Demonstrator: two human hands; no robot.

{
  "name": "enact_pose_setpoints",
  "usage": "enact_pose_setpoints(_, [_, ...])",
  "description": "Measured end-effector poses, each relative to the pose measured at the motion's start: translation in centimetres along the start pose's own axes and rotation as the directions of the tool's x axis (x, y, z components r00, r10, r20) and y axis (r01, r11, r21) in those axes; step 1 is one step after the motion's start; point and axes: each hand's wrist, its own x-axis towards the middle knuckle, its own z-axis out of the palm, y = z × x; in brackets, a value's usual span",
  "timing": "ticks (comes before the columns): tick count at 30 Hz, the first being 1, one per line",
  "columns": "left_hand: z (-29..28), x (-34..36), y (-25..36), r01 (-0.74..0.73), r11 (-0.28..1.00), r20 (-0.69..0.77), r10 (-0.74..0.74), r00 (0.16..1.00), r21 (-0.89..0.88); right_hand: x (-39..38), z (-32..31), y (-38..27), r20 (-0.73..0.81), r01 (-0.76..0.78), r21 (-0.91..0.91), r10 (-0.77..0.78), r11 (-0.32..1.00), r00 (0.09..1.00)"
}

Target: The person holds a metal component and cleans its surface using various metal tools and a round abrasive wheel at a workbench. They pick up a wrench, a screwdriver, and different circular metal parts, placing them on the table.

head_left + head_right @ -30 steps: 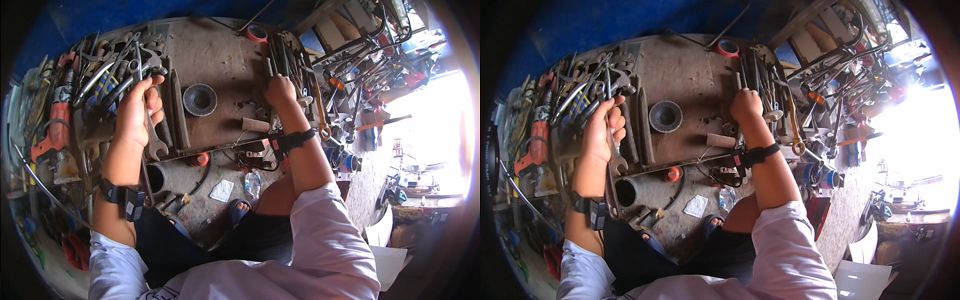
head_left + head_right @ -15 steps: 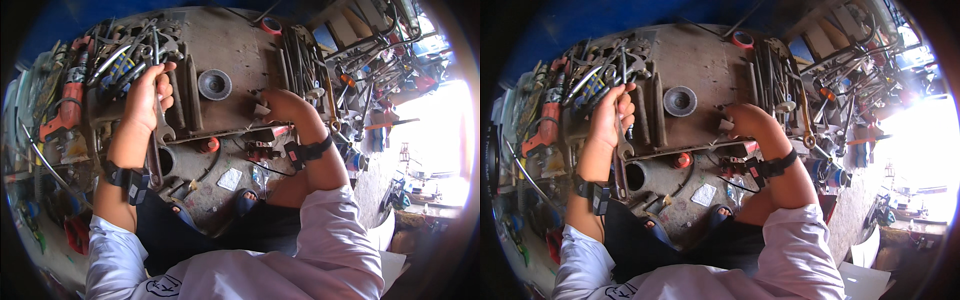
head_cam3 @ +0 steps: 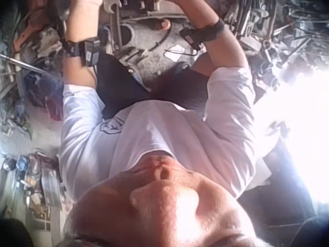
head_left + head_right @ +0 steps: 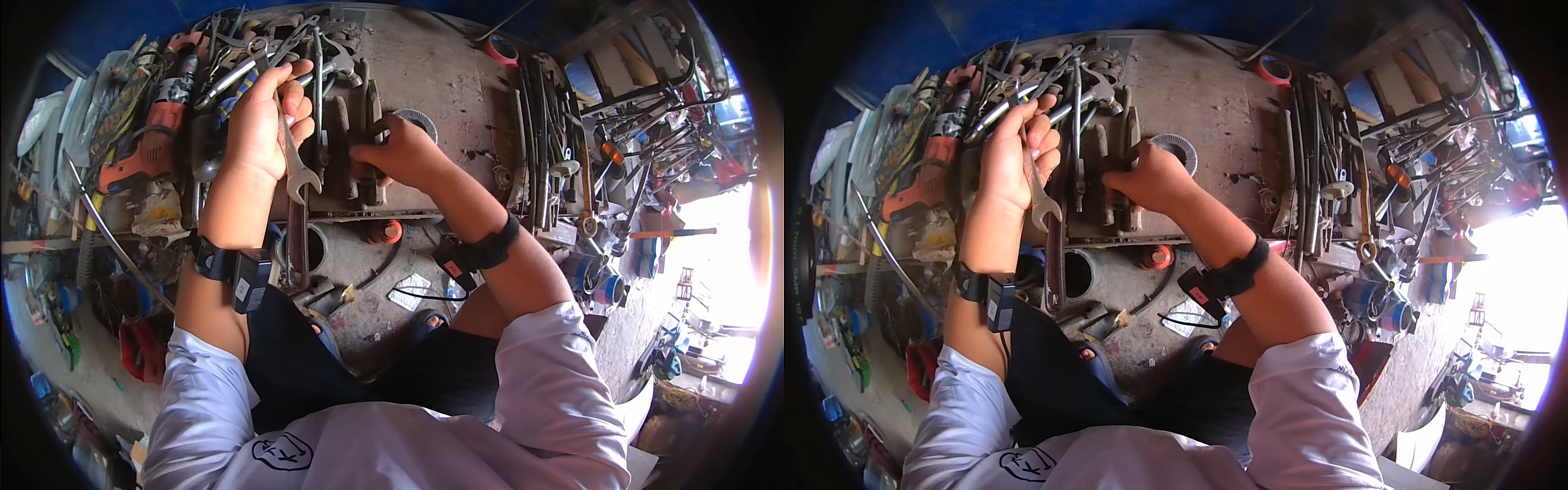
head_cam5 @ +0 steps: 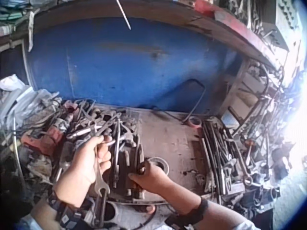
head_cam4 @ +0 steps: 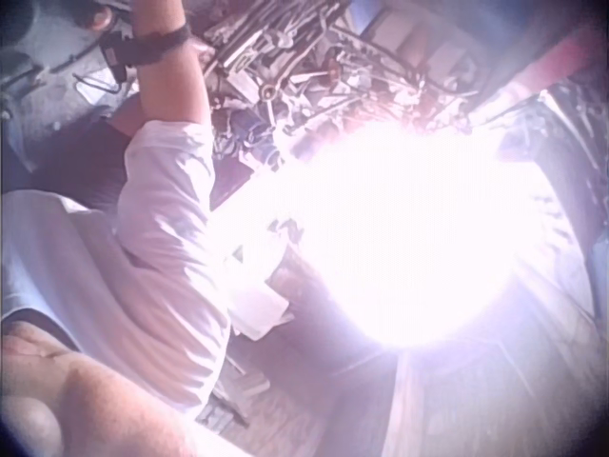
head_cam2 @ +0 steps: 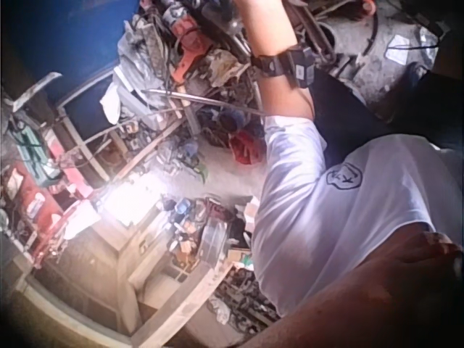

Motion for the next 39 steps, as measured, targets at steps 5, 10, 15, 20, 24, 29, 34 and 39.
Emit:
enact_pose_setpoints(5, [-0.3,0.9,-0.6,0.016,1.000,-0.003,-0.016,1.000,-0.020,0.1,-4.7,2.6,-0.143,-0.016,-0.339,-0.035,0.941,0.989])
enact_pose_setpoints(10, [-0.1,1.4,-0.6,0.034,0.999,-0.009,-0.034,0.999,0.001,0.3,-13.9,10.8,-0.432,-0.242,-0.728,-0.155,0.642,0.888])
enact_pose_setpoints(15, [1.5,2.4,-1.6,0.096,0.995,0.031,-0.096,0.995,-0.003,0.2,-16.1,15.1,-0.581,-0.564,-0.675,0.127,0.477,0.804])
enact_pose_setpoints(20, [2.5,3.5,-2.5,0.107,0.994,0.035,-0.108,0.994,0.008,1.5,-17.5,14.4,-0.481,-0.563,-0.702,0.293,0.437,0.826])
enact_pose_setpoints(24, [2.8,3.1,-3.2,0.125,0.991,0.032,-0.126,0.991,0.053,2.2,-16.3,13.4,-0.366,-0.516,-0.757,0.393,0.401,0.843])
enact_pose_setpoints(29, [2.5,3.1,-2.6,0.124,0.991,0.008,-0.124,0.992,0.045,0.9,-17.4,13.1,-0.319,-0.448,-0.754,0.329,0.480,0.889])
enact_pose_setpoints(34, [2.3,3.3,-2.2,0.104,0.993,0.022,-0.105,0.994,0.053,0.0,-19.4,8.9,-0.617,-0.404,-0.620,-0.100,0.672,0.780])
enact_pose_setpoints(39, [2.2,2.6,-2.0,0.110,0.991,-0.010,-0.110,0.994,0.071,0.1,-20.0,5.8,-0.562,0.150,0.177,-0.025,0.973,0.827])
